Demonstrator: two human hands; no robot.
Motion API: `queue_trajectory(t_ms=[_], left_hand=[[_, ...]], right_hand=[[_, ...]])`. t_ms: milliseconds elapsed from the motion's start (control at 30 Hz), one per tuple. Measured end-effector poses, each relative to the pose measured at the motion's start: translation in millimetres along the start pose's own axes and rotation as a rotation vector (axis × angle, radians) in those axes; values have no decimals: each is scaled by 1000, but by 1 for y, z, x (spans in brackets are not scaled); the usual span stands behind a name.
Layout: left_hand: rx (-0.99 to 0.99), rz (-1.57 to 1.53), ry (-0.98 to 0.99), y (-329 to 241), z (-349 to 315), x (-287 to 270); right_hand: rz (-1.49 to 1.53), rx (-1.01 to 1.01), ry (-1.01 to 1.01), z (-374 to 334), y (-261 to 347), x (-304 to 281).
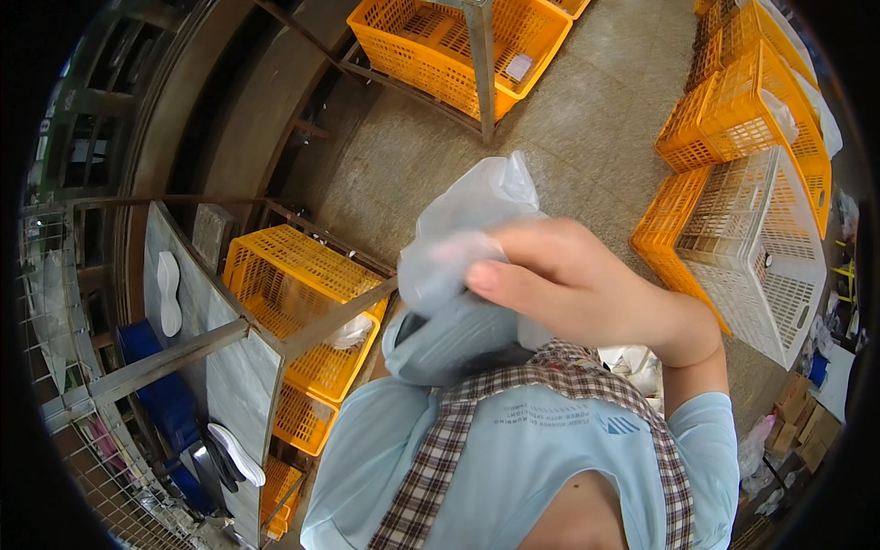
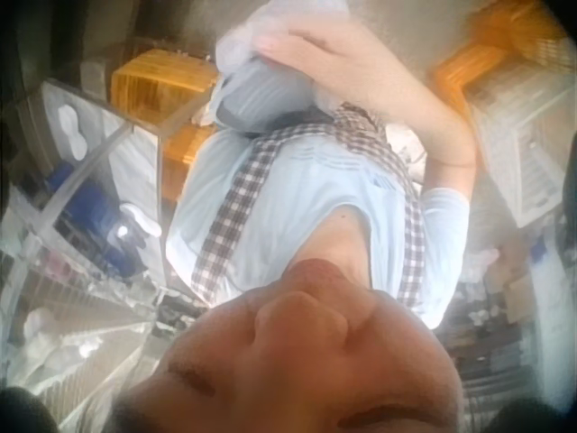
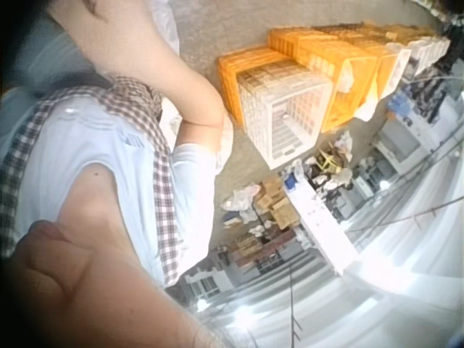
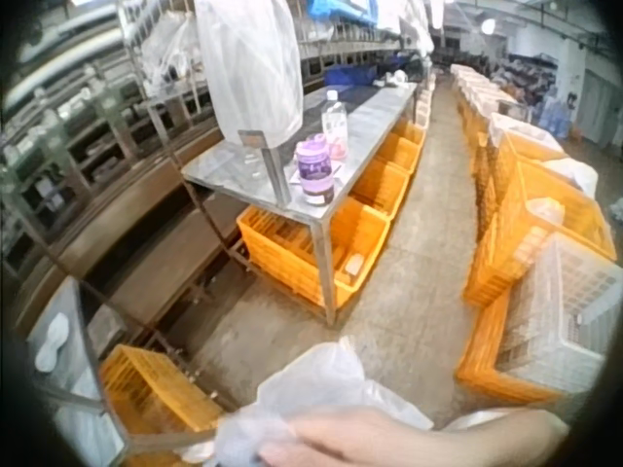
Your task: The person picks up stacks of gray and pink slippers from bins, inspects them by turning them over, places them on a table, and then puts a stack of gray slippers into a plastic bag. The person also writes on a small paper form at the table.
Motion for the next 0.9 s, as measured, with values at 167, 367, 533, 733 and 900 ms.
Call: queue_trajectory(t_ms=[167,367,533,733,900], left_hand=[[-28,-23,-32,7,13,-4],[-41,-49,-75,22,32,-10],[-49,-89,-117,46,42,-14],[-68,-130,-159,76,49,-14],[-76,-160,-178,93,58,-12]], right_hand=[[-461,-159,-19,12,-9,-5],[-111,48,-276,19,-83,-78],[-75,106,-391,20,-129,-108],[165,430,-366,32,-176,-113],[-68,218,-367,20,-205,-110]])
Point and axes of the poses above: each hand's wrist, its own z-axis towards the middle knuckle, its own x-axis out of the palm, y = z × x, the point moved 8 cm from there along z, towards the middle knuckle, and after that the axes turned 13 degrees about z, right-handed, at the moved point
